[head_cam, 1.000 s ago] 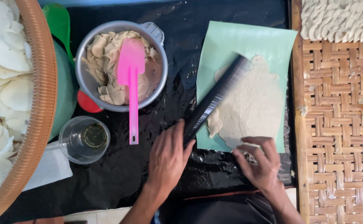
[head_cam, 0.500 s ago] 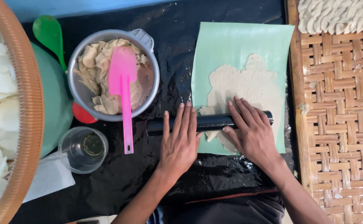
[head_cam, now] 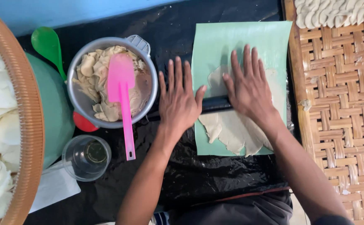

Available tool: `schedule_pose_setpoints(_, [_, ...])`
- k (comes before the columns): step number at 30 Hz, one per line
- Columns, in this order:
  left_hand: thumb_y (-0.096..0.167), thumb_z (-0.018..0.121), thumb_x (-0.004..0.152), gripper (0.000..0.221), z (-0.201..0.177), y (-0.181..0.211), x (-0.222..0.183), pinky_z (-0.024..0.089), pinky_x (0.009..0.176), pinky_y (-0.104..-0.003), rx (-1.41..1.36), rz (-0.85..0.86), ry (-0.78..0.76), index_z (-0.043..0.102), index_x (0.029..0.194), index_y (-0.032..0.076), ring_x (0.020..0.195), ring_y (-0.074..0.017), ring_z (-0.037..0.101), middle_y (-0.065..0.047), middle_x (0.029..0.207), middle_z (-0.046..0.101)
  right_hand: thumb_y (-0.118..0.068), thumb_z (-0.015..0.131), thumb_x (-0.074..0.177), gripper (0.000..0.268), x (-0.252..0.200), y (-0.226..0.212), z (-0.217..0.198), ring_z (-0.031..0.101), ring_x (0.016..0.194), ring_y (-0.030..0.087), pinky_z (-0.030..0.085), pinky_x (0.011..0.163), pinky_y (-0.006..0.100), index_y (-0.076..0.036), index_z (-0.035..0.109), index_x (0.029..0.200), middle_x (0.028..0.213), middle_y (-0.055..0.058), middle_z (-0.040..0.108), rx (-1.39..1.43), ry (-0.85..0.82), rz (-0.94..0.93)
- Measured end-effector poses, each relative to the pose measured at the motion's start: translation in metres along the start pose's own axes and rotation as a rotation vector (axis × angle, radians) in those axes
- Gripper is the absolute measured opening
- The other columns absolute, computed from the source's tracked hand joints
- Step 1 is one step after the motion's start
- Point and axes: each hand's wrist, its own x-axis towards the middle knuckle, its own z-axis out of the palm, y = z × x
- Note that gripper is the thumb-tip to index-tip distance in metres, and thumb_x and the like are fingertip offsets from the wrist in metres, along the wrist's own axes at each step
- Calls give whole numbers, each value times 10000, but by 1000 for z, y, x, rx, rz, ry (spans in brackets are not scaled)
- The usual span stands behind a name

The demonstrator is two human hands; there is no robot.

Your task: The person is flattening pieces of dough using a rolling pin on a green mat to make chips.

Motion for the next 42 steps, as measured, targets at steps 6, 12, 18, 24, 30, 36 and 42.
schedule_pose_setpoints(6, [439, 499, 1114, 625, 2, -2, 15, 312, 1238, -555, -14, 2, 245, 471, 1494, -57, 1493, -432, 404, -289, 1543, 459, -293, 469, 1171, 580, 31, 9, 7, 210, 1554, 541, 250, 1276, 560, 114, 390, 1577, 1645, 393, 251, 28, 240, 42])
schedule_pose_setpoints(12, [376, 738, 918, 529, -41, 3, -36, 481, 917, -473, -223, 117, 36, 616, 1240, -26, 1046, -347, 597, -188, 1122, 620, -280, 527, 1151, 520, 38, 5, 7, 292, 1505, 536, 292, 1238, 546, 133, 502, 1466, 1576, 409, 338, 94, 265, 72])
schedule_pose_setpoints(18, [350, 747, 892, 517, -32, -11, -39, 477, 875, -480, -129, 151, -49, 638, 1249, -8, 1018, -314, 614, -147, 1075, 652, -192, 551, 1162, 333, 26, 4, -3, 447, 1465, 485, 408, 1202, 531, 61, 613, 1370, 1528, 312, 488, 225, 365, -10])
schedule_pose_setpoints(24, [342, 753, 905, 494, -55, 1, -47, 468, 885, -464, -170, 144, -75, 639, 1256, 13, 977, -308, 633, -132, 1061, 679, -177, 565, 1142, 294, -17, -8, -29, 474, 1456, 471, 440, 1182, 547, 20, 645, 1345, 1512, 285, 515, 108, 293, -132])
schedule_pose_setpoints(30, [334, 767, 861, 534, -48, 16, -71, 461, 979, -472, -176, 301, -54, 626, 1279, 31, 1021, -270, 629, -101, 1053, 665, -322, 665, 1021, 530, -67, -13, -51, 449, 1389, 471, 426, 1120, 556, 51, 598, 1391, 1497, 332, 461, 22, 103, 2])
schedule_pose_setpoints(36, [413, 701, 912, 630, -24, 15, -71, 309, 1172, -583, -92, 266, -99, 542, 1405, 55, 1290, -324, 531, -172, 1318, 584, -399, 579, 1033, 681, -78, 12, -34, 265, 1532, 506, 237, 1241, 576, 37, 468, 1544, 1631, 363, 298, -44, 34, -22])
schedule_pose_setpoints(42, [462, 532, 1005, 802, -27, 35, -100, 185, 1224, -635, -28, 169, -124, 275, 1563, -54, 1543, -353, 248, -230, 1645, 270, -407, 549, 1028, 759, -112, 11, -19, 234, 1562, 480, 205, 1258, 585, 49, 353, 1602, 1662, 330, 274, -74, 17, -47])
